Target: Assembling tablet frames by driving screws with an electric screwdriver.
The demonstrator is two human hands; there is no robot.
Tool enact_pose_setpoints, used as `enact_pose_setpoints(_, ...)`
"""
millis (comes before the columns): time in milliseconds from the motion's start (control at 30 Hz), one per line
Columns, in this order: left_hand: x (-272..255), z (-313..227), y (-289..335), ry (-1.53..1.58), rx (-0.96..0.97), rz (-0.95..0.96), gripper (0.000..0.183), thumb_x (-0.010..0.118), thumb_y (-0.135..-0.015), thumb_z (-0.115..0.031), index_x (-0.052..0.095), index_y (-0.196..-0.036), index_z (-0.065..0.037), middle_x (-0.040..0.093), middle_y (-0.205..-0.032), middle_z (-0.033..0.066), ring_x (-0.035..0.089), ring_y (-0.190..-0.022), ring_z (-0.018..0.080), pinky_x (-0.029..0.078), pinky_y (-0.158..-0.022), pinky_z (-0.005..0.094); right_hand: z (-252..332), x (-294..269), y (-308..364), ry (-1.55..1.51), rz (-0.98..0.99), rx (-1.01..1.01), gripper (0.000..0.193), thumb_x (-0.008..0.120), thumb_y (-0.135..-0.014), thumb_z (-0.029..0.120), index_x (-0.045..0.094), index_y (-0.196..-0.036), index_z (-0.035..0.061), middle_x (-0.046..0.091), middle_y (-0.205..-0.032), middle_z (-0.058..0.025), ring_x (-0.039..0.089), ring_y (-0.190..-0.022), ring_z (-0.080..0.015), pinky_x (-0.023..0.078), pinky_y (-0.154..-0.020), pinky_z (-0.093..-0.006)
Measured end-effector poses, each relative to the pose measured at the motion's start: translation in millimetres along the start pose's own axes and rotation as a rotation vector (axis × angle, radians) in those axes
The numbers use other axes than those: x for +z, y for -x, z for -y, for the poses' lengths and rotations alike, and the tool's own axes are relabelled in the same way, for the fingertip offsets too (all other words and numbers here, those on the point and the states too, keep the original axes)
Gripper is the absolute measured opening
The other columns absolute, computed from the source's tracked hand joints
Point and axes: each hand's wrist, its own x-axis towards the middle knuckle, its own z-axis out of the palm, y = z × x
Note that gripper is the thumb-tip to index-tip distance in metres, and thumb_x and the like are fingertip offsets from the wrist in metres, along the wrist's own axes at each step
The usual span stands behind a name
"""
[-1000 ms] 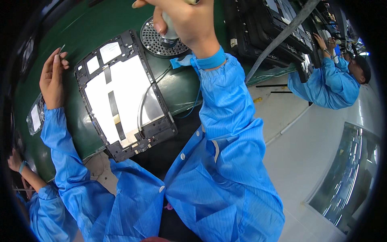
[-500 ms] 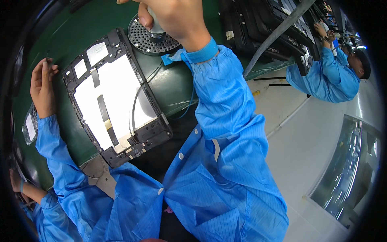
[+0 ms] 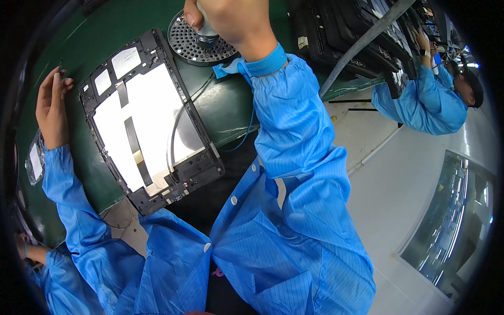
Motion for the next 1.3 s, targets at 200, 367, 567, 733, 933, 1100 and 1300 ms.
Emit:
enact_pose_setpoints(200,1.0,-4.1,1.6,-0.047,-0.002,-0.007,0.038,0.058,-0.102,-0.026,0.060,-0.132,-0.003,0.066,-0.112,0.0072,0.063,-0.101,0.0129,0.048,-0.095,0.0260,-0.3,-1.0,1.4,0.000,0.001,-0.006,0.016,0.054,-0.087,0.001,0.065,-0.086,-0.0103,0.056,-0.055,-0.0061,0.047,-0.041,-0.0104,0.041,-0.043,-0.0250)
enact_pose_setpoints(367,0.6,-3.9,1.6,-0.059,-0.008,0.002,0.038,0.059,-0.102,-0.027,0.061,-0.132,-0.004,0.066,-0.110,0.0055,0.062,-0.100,0.0111,0.048,-0.094,0.0252,-1.8,2.4,2.4,-0.008,-0.008,-0.069,0.015,0.054,-0.088,0.001,0.064,-0.086,-0.0097,0.056,-0.056,-0.0059,0.048,-0.042,-0.0101,0.041,-0.044,-0.0250)
enact_pose_setpoints(567,-0.4,-3.1,1.1,-0.007,-0.010,-0.007,0.038,0.060,-0.101,-0.027,0.061,-0.131,-0.004,0.066,-0.110,0.0047,0.062,-0.100,0.0108,0.048,-0.094,0.0245,-1.5,5.2,5.5,-0.006,-0.056,-0.059,0.012,0.055,-0.088,-0.001,0.064,-0.084,-0.0076,0.058,-0.057,-0.0053,0.049,-0.043,-0.0094,0.041,-0.044,-0.0241)
enact_pose_setpoints(733,-0.2,-2.6,0.0,0.036,-0.007,0.003,0.037,0.060,-0.102,-0.027,0.062,-0.130,-0.004,0.066,-0.109,0.0045,0.062,-0.100,0.0105,0.048,-0.093,0.0241,4.5,9.2,8.9,0.140,-0.107,-0.008,0.010,0.060,-0.088,0.002,0.066,-0.083,-0.0053,0.059,-0.059,-0.0046,0.051,-0.044,-0.0092,0.039,-0.042,-0.0242)
enact_pose_setpoints(933,3.3,-2.2,0.0,0.031,-0.009,-0.010,0.036,0.061,-0.101,-0.026,0.062,-0.129,-0.003,0.067,-0.109,0.0057,0.063,-0.099,0.0117,0.049,-0.093,0.0256,10.5,19.0,8.1,0.101,-0.219,0.023,0.010,0.063,-0.087,0.002,0.067,-0.093,-0.0060,0.060,-0.062,-0.0049,0.052,-0.046,-0.0091,0.040,-0.043,-0.0241)
enact_pose_setpoints(1100,3.0,-5.3,0.0,0.105,0.005,0.017,0.034,0.064,-0.099,-0.022,0.065,-0.124,0.000,0.067,-0.110,0.0074,0.063,-0.094,0.0131,0.051,-0.089,0.0272,6.7,14.4,7.7,0.069,-0.154,-0.030,0.011,0.062,-0.087,0.000,0.066,-0.096,-0.0070,0.060,-0.063,-0.0053,0.052,-0.046,-0.0099,0.041,-0.044,-0.0241)
enact_pose_setpoints(1300,1.6,-7.2,0.1,0.133,-0.031,0.027,0.033,0.066,-0.097,-0.021,0.066,-0.123,0.000,0.067,-0.110,0.0076,0.062,-0.094,0.0129,0.050,-0.089,0.0268,7.2,13.5,10.3,0.076,-0.173,-0.082,0.013,0.061,-0.089,0.001,0.065,-0.096,-0.0090,0.057,-0.059,-0.0060,0.051,-0.044,-0.0112,0.041,-0.043,-0.0242)
